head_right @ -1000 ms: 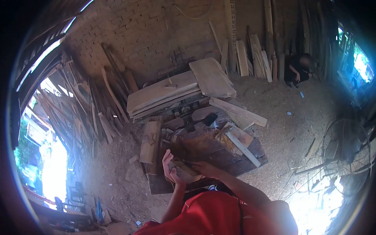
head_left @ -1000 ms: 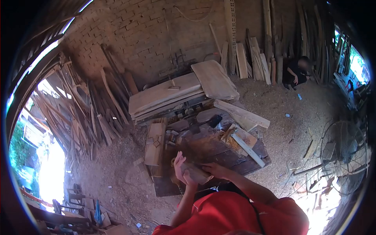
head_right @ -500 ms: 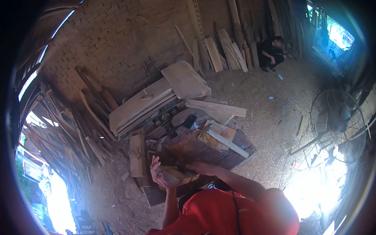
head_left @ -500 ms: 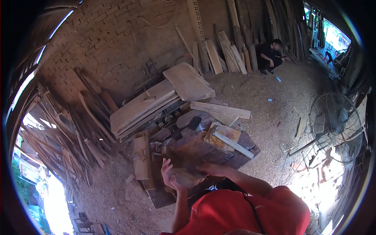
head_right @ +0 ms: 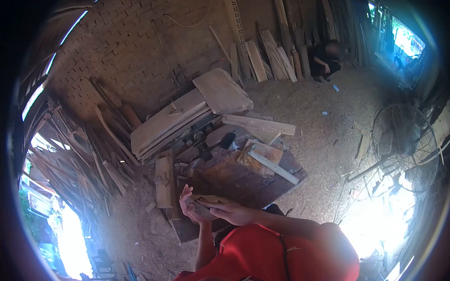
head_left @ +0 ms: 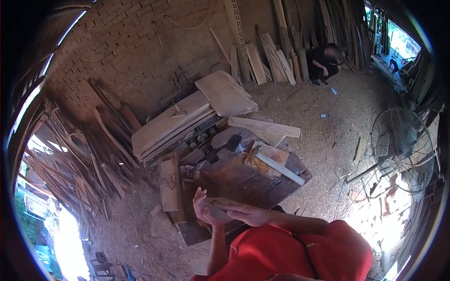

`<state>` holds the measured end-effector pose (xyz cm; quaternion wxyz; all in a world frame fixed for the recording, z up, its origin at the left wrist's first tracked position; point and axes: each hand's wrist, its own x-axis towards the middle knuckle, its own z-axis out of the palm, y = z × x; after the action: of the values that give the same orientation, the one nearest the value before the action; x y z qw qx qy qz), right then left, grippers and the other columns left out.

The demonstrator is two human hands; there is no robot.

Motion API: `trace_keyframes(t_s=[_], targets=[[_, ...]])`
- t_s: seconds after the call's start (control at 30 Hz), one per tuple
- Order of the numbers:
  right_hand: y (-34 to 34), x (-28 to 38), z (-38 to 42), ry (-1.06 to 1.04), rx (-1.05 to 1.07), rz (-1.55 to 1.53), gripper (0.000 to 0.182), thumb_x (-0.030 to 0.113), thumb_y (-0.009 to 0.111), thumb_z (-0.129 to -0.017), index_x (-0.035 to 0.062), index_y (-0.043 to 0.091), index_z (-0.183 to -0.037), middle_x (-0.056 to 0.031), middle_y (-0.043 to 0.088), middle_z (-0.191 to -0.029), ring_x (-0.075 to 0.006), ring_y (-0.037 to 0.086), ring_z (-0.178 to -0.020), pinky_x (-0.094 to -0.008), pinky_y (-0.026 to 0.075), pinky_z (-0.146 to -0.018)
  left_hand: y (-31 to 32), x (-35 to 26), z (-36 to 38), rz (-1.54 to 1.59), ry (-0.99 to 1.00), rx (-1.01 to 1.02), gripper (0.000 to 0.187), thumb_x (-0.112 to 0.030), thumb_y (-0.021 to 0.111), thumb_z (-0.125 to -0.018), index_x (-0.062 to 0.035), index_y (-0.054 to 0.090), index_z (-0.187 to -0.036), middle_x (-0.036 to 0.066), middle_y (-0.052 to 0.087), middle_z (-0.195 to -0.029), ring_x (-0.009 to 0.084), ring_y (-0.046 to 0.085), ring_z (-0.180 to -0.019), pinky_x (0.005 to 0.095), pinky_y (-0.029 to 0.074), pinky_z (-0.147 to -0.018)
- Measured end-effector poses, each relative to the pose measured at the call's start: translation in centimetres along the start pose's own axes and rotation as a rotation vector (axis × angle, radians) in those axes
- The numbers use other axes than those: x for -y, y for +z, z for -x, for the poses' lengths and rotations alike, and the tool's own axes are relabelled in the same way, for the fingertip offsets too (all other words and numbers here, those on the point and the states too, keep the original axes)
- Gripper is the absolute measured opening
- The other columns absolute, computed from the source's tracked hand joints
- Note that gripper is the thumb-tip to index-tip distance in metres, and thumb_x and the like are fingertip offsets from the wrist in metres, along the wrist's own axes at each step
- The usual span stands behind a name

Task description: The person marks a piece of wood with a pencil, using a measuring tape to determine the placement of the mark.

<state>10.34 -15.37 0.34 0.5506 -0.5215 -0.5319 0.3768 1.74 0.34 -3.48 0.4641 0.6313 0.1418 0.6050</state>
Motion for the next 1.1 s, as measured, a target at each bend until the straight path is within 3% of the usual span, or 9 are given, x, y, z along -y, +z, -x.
trace_keyframes(t_s=[0.03, 0.13, 0.33, 0.47, 0.57, 0.67, 0.77, 0.87, 1.1], targets=[[0.0, 0.2, -0.2, -0.044, 0.021, 0.027, 0.055, 0.033, 0.039, -0.117, 0.0073, 0.036, -0.165, -0.0164, 0.040, -0.166, -0.0258, 0.037, -0.153, -0.0365, 0.030, -0.124, 0.0, 0.0, 0.0, -0.002, 0.000, -0.001, 0.047, -0.030, 0.044, -0.085, 0.0065, 0.064, -0.106, 0.022, 0.070, -0.114, 0.0419, 0.061, -0.127, 0.0565, 0.043, -0.115], [-0.7, -1.8, -0.5, 0.329, 0.014, -0.250, 0.055, 0.039, 0.044, -0.116, 0.0030, 0.047, -0.158, -0.0119, 0.065, -0.142, -0.0181, 0.058, -0.129, -0.0361, 0.044, -0.113, -0.3, 0.3, 0.1, 0.007, 0.003, -0.005, 0.046, -0.030, 0.044, -0.085, 0.0062, 0.064, -0.106, 0.022, 0.070, -0.114, 0.0416, 0.061, -0.125, 0.0560, 0.044, -0.114], [0.6, 1.3, -1.3, 0.034, -0.086, -0.104, 0.059, 0.046, 0.039, -0.116, 0.0023, 0.051, -0.155, -0.0112, 0.071, -0.128, -0.0171, 0.062, -0.116, -0.0343, 0.047, -0.107, 0.0, 0.0, 0.1, 0.010, 0.015, -0.009, 0.046, -0.030, 0.044, -0.086, 0.0058, 0.064, -0.106, 0.022, 0.070, -0.114, 0.0409, 0.062, -0.124, 0.0553, 0.045, -0.112], [-0.6, -5.5, -2.8, 0.341, -0.038, -0.155, 0.060, 0.046, 0.039, -0.116, 0.0018, 0.051, -0.154, -0.0098, 0.070, -0.127, -0.0151, 0.062, -0.114, -0.0346, 0.051, -0.100, 0.5, 0.6, 0.1, 0.034, 0.002, -0.013, 0.046, -0.030, 0.044, -0.087, 0.0060, 0.064, -0.107, 0.023, 0.070, -0.115, 0.0405, 0.062, -0.125, 0.0546, 0.045, -0.112], [-1.1, -3.8, -4.2, 0.558, 0.010, -0.181, 0.057, 0.046, 0.040, -0.116, 0.0024, 0.057, -0.148, -0.0081, 0.071, -0.124, -0.0143, 0.062, -0.110, -0.0347, 0.052, -0.096, 1.0, 0.7, 0.0, 0.041, 0.003, -0.014, 0.046, -0.030, 0.045, -0.088, 0.0063, 0.064, -0.108, 0.022, 0.070, -0.116, 0.0403, 0.062, -0.126, 0.0539, 0.045, -0.111], [-1.1, -7.1, -5.9, 0.482, 0.030, -0.108, 0.057, 0.046, 0.036, -0.116, 0.0061, 0.050, -0.154, -0.0111, 0.067, -0.135, -0.0207, 0.065, -0.112, -0.0378, 0.051, -0.103, 1.4, 0.5, -0.3, -0.028, 0.011, -0.033, 0.046, -0.031, 0.045, -0.090, 0.0063, 0.065, -0.108, 0.021, 0.070, -0.117, 0.0400, 0.063, -0.125, 0.0533, 0.046, -0.110], [-1.8, -14.8, -7.0, 0.349, 0.067, -0.073, 0.049, 0.041, 0.042, -0.115, 0.0044, 0.064, -0.139, -0.0059, 0.070, -0.124, -0.0134, 0.063, -0.107, -0.0336, 0.050, -0.100, 2.1, -0.6, -0.5, -0.064, 0.034, -0.036, 0.045, -0.032, 0.046, -0.092, 0.0059, 0.065, -0.108, 0.020, 0.071, -0.116, 0.0401, 0.063, -0.125, 0.0528, 0.046, -0.110], [-2.3, -15.4, -5.4, 0.527, 0.101, -0.049, 0.047, 0.038, 0.043, -0.115, 0.0029, 0.065, -0.137, -0.0077, 0.069, -0.131, -0.0141, 0.062, -0.115, -0.0344, 0.048, -0.106, 1.6, 0.4, -0.2, -0.029, 0.046, -0.010, 0.045, -0.033, 0.047, -0.093, 0.0055, 0.065, -0.107, 0.020, 0.070, -0.115, 0.0379, 0.064, -0.123, 0.0511, 0.046, -0.109], [-2.1, -10.4, -5.0, 0.464, 0.059, -0.098, 0.052, 0.042, 0.040, -0.116, 0.0062, 0.062, -0.145, -0.0105, 0.063, -0.146, -0.0181, 0.056, -0.131, -0.0362, 0.044, -0.112, 0.3, 0.6, 0.4, -0.015, -0.016, 0.002, 0.045, -0.039, 0.050, -0.092, 0.0021, 0.066, -0.100, 0.013, 0.066, -0.094, 0.0244, 0.064, -0.087, 0.0387, 0.051, -0.080]])
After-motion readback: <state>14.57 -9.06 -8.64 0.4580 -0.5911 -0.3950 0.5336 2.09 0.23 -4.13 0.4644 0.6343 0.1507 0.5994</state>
